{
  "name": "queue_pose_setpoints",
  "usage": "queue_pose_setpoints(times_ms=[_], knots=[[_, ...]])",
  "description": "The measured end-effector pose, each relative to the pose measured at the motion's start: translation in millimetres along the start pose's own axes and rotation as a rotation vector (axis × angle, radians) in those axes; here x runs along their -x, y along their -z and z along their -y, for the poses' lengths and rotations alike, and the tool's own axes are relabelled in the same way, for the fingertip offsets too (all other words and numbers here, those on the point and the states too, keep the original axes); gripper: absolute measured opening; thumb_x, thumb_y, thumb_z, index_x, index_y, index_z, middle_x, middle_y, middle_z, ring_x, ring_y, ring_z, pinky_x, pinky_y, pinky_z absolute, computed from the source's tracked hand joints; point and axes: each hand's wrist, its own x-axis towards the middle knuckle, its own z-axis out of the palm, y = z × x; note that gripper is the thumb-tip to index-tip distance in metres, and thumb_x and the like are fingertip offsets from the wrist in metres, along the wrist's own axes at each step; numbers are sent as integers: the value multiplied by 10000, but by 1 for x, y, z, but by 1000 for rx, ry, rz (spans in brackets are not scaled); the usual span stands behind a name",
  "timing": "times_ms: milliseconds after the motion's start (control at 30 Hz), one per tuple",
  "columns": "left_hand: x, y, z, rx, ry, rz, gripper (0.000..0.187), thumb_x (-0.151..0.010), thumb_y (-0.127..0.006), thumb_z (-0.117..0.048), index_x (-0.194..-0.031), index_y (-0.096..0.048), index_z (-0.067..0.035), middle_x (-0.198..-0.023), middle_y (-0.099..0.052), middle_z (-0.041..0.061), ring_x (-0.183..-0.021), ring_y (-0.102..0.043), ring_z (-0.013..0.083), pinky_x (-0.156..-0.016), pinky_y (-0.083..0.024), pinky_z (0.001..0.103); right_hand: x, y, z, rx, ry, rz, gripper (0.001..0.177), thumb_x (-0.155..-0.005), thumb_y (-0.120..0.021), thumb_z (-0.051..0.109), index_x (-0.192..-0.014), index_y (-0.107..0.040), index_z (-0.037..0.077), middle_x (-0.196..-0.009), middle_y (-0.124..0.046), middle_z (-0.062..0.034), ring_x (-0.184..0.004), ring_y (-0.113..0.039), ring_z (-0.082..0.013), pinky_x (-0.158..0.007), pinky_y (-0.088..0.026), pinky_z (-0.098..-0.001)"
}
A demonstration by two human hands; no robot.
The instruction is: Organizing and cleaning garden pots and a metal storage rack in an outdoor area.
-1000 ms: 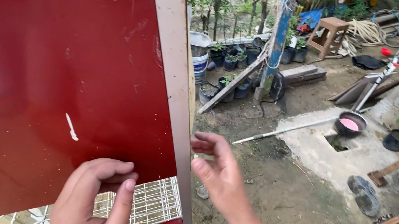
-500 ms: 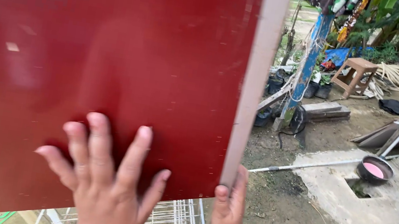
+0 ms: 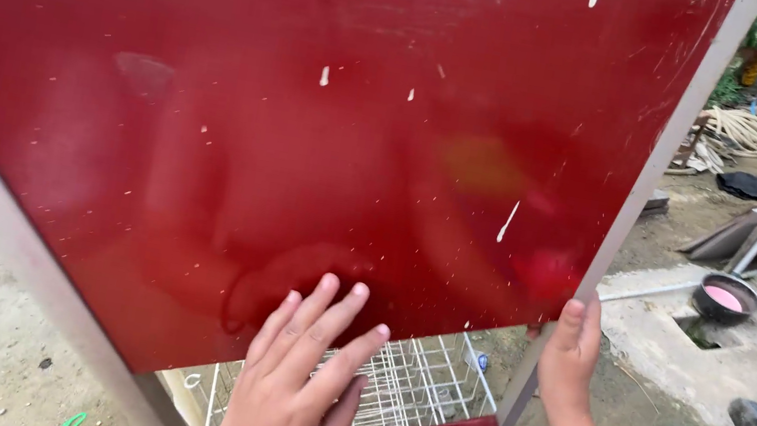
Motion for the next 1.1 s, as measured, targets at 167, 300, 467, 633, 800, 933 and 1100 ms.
queue_pose_setpoints(times_ms=[167, 300, 467, 633, 800, 933, 1100], knots=[[2, 37, 2, -67, 64, -70, 479, -819, -744, -155, -1291, -665, -170, -1492, -528, 106, -1458, -421, 335, -1213, -227, 567, 0, 9, 2, 72, -23, 0, 575, -1064, -409, 579, -1267, -553, 60, -928, -631, -36, -750, -602, -131, -685, -525, -296], [19, 71, 14, -187, 92, -122, 460, -871, -748, -193, -1321, -657, -173, -1534, -499, 117, -1501, -371, 343, -1249, -164, 575, 1, 14, -6, 45, -53, 55, 558, -1087, -412, 571, -1239, -551, 53, -947, -649, -46, -801, -631, -132, -742, -535, -298], [37, 81, 25, -475, 345, -81, 650, -879, -748, -322, -1498, -572, -234, -1695, -232, 214, -1571, -78, 452, -1220, 15, 708, 4, 11, 8, -79, 5, 106, 543, -1102, -451, 581, -1229, -536, 60, -980, -627, -45, -815, -605, -144, -749, -528, -312], [55, 53, 54, -530, 371, 6, 811, -853, -723, -383, -1601, -438, -257, -1719, -107, 253, -1570, 26, 462, -1161, 82, 776, 0, 13, 2, -49, -24, 90, 540, -1062, -454, 596, -1247, -534, 94, -978, -634, -28, -816, -623, -137, -738, -543, -313], [60, 44, 57, -500, 389, -14, 869, -844, -695, -424, -1638, -378, -267, -1736, -69, 249, -1585, 69, 454, -1151, 110, 788, -1, 15, -5, -60, -64, 74, 556, -1043, -462, 605, -1262, -533, 99, -964, -626, -33, -820, -634, -141, -748, -565, -327], [60, 42, 61, -493, 371, -22, 863, -847, -677, -433, -1639, -370, -280, -1748, -57, 229, -1590, 76, 439, -1166, 110, 773, -3, 11, -2, -73, -90, 46, 577, -1028, -459, 608, -1262, -556, 89, -1022, -649, -31, -850, -637, -146, -780, -563, -339], [62, 39, 68, -527, 320, -41, 850, -870, -656, -462, -1642, -365, -256, -1745, -49, 217, -1590, 80, 427, -1159, 113, 762, -3, 7, -2, -36, -105, 7, 586, -1016, -431, 606, -1258, -569, 91, -1056, -667, -22, -879, -645, -152, -817, -543, -344]])
